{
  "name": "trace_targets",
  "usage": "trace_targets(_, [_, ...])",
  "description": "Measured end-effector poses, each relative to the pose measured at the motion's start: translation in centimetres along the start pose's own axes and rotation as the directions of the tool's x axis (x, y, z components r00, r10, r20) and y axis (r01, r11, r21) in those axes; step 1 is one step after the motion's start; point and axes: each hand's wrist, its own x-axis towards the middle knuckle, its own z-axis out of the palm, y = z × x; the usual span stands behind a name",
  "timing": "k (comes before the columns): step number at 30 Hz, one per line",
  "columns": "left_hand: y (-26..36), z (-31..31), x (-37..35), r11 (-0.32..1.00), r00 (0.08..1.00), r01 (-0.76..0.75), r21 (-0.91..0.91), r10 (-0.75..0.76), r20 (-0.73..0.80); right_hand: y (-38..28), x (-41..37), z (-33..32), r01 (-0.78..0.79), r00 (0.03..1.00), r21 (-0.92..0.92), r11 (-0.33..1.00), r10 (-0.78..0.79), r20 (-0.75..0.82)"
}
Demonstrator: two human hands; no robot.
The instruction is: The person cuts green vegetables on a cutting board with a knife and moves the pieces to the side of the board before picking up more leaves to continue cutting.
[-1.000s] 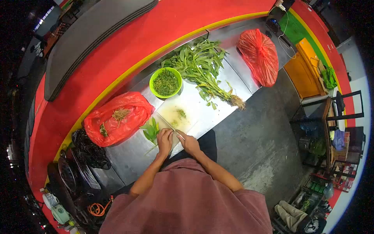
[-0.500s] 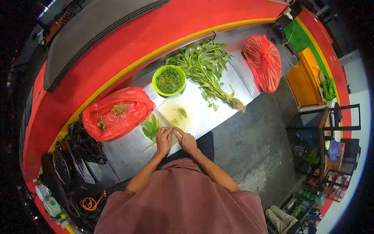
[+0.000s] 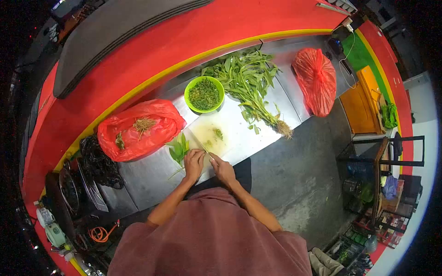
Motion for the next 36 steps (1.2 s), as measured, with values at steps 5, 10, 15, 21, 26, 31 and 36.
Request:
trace_targets(5, [0.0, -0.5, -0.1, 1.000, 0.999, 0.011, -0.016, -0.010, 0.045, 0.0, 0.1, 0.8, 0.050, 0.996, -0.139, 0.989, -0.059, -0.063])
trace_targets(10, [0.1, -0.2, 0.0, 1.000, 0.999, 0.030, 0.007, -0.030, 0.042, -0.1, 0.2, 0.4, -0.026, 1.000, 0.010, 1.000, 0.026, -0.003])
trace_targets(15, [0.0, -0.4, -0.3, 1.000, 0.999, 0.026, -0.002, -0.026, 0.045, 0.3, 0.3, 0.9, 0.043, 0.995, -0.094, 0.995, -0.051, -0.081])
trace_targets(21, [0.0, -0.5, 0.3, 0.999, 0.997, 0.042, -0.015, -0.041, 0.063, 0.3, 0.0, 0.7, 0.082, 0.993, 0.002, 0.997, -0.081, -0.081])
trace_targets(26, [0.0, -0.6, 0.1, 0.999, 0.996, 0.034, -0.020, -0.032, 0.077, -1.3, 0.3, 0.1, 0.001, 1.000, -0.124, 0.992, -0.004, -0.022])
trace_targets(31, [-0.4, -0.3, 0.2, 0.999, 0.999, 0.020, -0.031, -0.019, 0.035, -0.6, 0.5, 0.6, 0.003, 0.999, -0.044, 0.999, -0.005, -0.047])
trace_targets(36, [0.2, -1.1, 0.4, 1.000, 0.996, 0.016, -0.018, -0.014, 0.092, -0.4, 0.6, 0.8, 0.006, 1.000, -0.056, 0.998, -0.008, -0.027])
